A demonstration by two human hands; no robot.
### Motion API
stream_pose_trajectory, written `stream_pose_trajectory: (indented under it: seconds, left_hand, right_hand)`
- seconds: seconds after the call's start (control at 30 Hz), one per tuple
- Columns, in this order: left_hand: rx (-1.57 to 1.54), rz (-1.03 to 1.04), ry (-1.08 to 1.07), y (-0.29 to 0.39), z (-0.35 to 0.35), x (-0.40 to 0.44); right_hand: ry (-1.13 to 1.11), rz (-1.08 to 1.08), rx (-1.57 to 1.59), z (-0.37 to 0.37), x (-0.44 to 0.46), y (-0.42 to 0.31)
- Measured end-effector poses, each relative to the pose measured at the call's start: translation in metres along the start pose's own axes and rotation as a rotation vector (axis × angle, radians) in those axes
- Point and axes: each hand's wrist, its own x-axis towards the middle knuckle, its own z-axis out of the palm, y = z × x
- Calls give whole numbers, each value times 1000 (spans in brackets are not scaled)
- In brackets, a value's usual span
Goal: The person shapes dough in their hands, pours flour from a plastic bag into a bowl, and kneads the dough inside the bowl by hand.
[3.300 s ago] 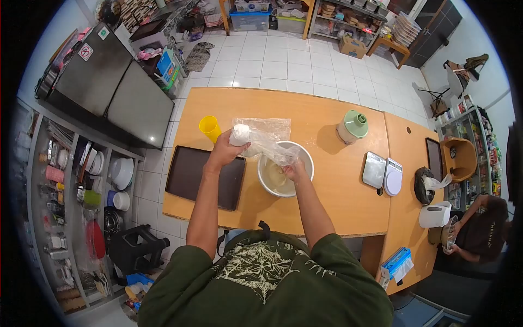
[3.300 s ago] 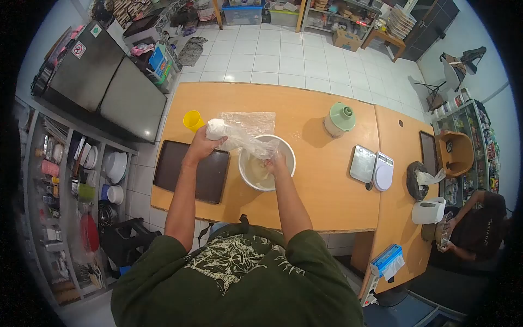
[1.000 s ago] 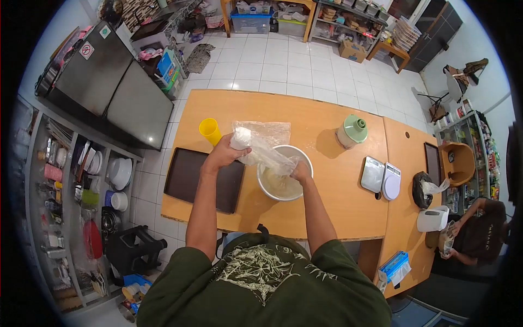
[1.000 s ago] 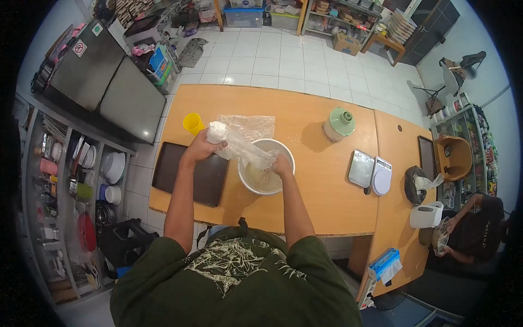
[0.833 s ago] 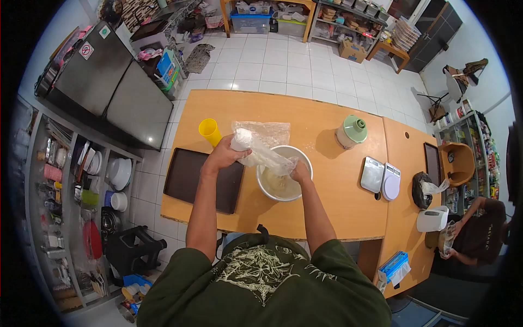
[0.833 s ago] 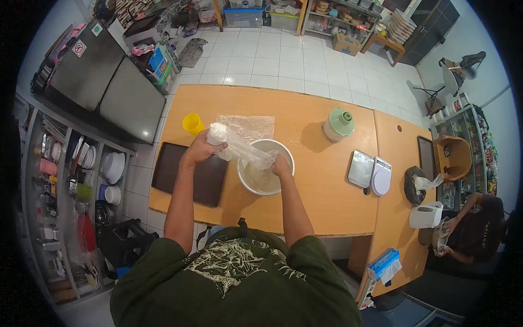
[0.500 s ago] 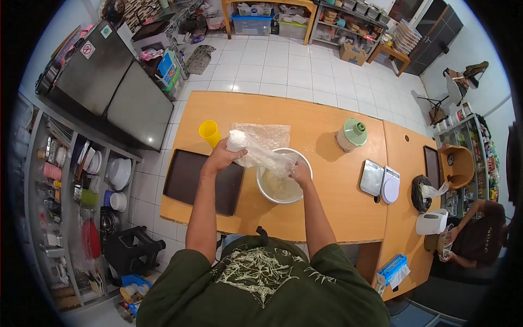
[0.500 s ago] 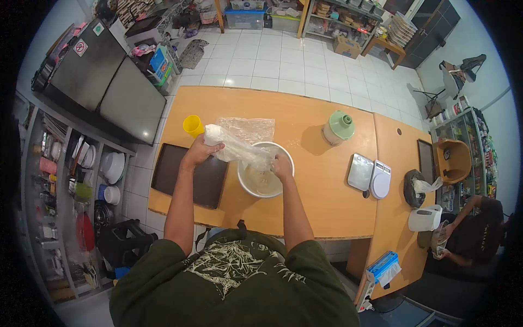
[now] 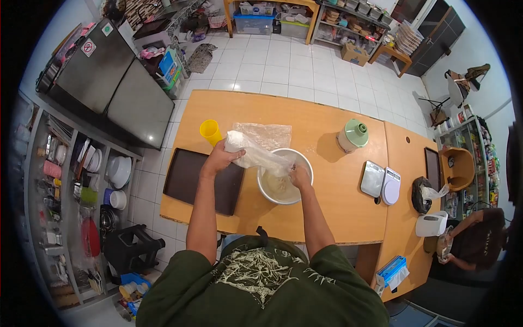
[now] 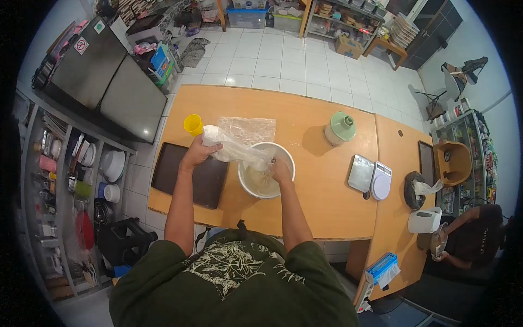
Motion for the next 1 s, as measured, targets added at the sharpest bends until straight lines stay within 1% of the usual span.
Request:
stream_pose_trajectory:
  seconds: [0.07, 0.1, 0.17, 0.2, 0.27, 0.3, 0.37, 0.47, 0.53, 0.6, 0.67, 0.73, 0.77, 0.83, 0.87, 0.93, 1.0]
  left_hand:
    - [8, -18, 14, -3, 0, 1]
    - [-16, -19, 11, -8, -2, 3]
    - [-41, -21, 7, -17, -6, 5]
    - [-92, -23, 12, -25, -8, 7]
    - [-144, -22, 18, -43, -13, 12]
    - [-156, -43, 35, -56, -16, 14]
    - [-168, -63, 55, -76, -18, 17]
    - [-248, -114, 98, -88, -13, 16]
    - [-380, -228, 143, -88, -6, 12]
    - [-386, -226, 132, -106, -5, 16]
    - [-394, -223, 124, -118, -3, 18]
    - [-446, -288, 126, -122, 2, 16]
    - [-448, -288, 125, -126, 5, 15]
    - [-462, -303, 137, -133, 10, 14]
    - [-464, -303, 135, -135, 10, 14]
    - [-542, -372, 50, -138, 9, 12]
    - [-567, -376, 51, -141, 14, 11]
  right_hand:
    - [89, -32, 17, -2, -2, -9]
    - [88, -31, 16, -3, 0, -8]
    - [3, -36, 331, -6, 6, -7]
    - [5, -34, 330, -4, 11, -3]
    - [-42, 67, 599, 2, 23, 5]
    - [-42, 64, 597, -4, 20, -1]
    - [14, 37, 731, -24, 9, -22]
    - [59, -9, 667, -40, 7, -39]
    - [63, -14, 699, -52, 3, -52]
    - [67, -20, 731, -55, 6, -54]
    - [171, -75, 600, -48, 17, -42]
    - [140, -50, 645, -66, 8, -62]
    - [110, -25, 691, -76, 2, -76]
    - [125, -22, 643, -91, -2, -92]
    - [137, -21, 597, -96, -2, -98]
    - [144, -11, 611, -99, 2, -100]
    - [150, -4, 624, -100, 4, -101]
